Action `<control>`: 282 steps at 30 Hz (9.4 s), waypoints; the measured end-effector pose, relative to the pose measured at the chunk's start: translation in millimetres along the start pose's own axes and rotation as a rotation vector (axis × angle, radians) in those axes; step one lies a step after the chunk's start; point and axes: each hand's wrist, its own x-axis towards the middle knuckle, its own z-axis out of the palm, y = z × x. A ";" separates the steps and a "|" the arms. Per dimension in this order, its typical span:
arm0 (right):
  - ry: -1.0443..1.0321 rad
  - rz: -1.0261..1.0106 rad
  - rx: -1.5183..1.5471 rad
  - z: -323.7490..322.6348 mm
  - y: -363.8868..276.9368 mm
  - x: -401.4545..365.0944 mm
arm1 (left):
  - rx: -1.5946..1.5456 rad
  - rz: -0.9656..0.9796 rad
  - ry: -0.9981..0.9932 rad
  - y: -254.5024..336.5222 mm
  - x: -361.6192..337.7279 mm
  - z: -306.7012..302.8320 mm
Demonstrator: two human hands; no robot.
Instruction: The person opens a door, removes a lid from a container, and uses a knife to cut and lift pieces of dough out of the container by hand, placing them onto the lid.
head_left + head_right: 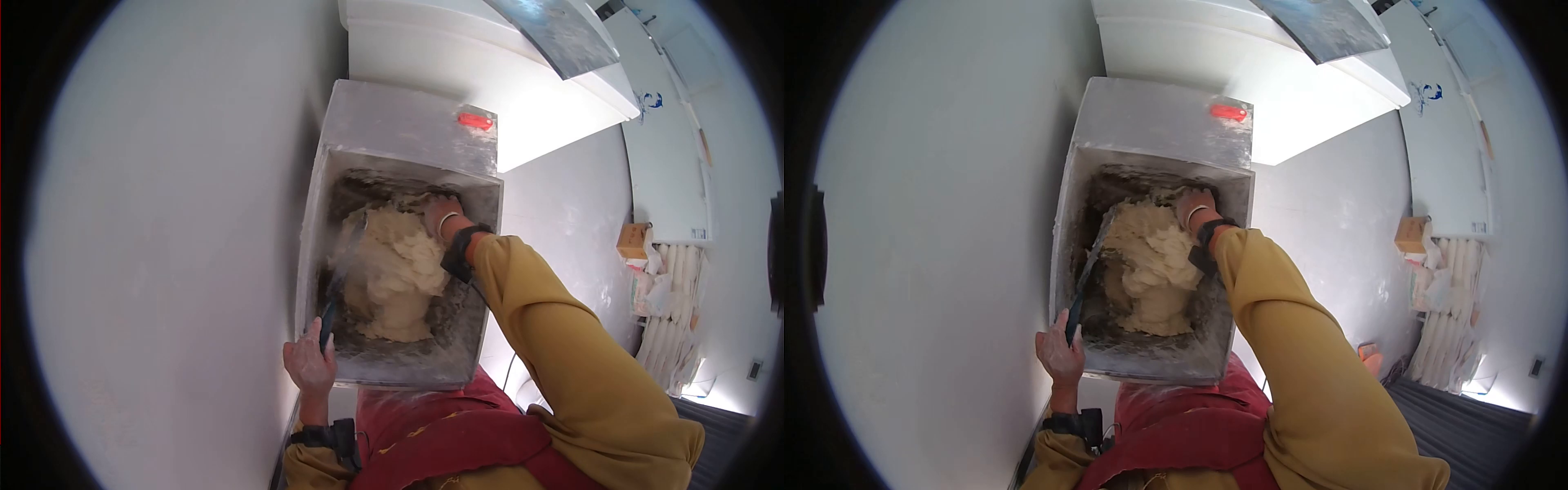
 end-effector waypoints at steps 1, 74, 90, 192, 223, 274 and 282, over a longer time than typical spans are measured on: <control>-0.012 -0.004 -0.002 -0.7 0.7 4.6 | 0.002 0.001 0.005 -0.7 0.0 1.2; -0.312 0.155 0.407 -24.3 -56.8 0.3 | -0.019 -0.028 -0.058 -0.3 -0.5 1.0; 0.212 0.030 0.598 52.2 -73.3 -143.0 | -0.277 -0.164 0.004 28.3 15.5 -16.4; -0.146 0.448 0.731 17.5 -102.1 -157.2 | -0.096 -0.098 -0.703 54.8 61.0 100.5; 0.137 0.237 0.974 52.1 -63.4 -199.4 | -0.252 -0.039 -0.808 57.7 59.8 113.4; -0.112 0.605 1.390 94.8 -66.3 -137.0 | -0.316 -0.298 -0.890 46.3 52.7 41.6; -0.273 0.486 2.073 67.9 -33.7 -174.1 | -0.416 -0.246 -0.711 22.3 47.4 -6.2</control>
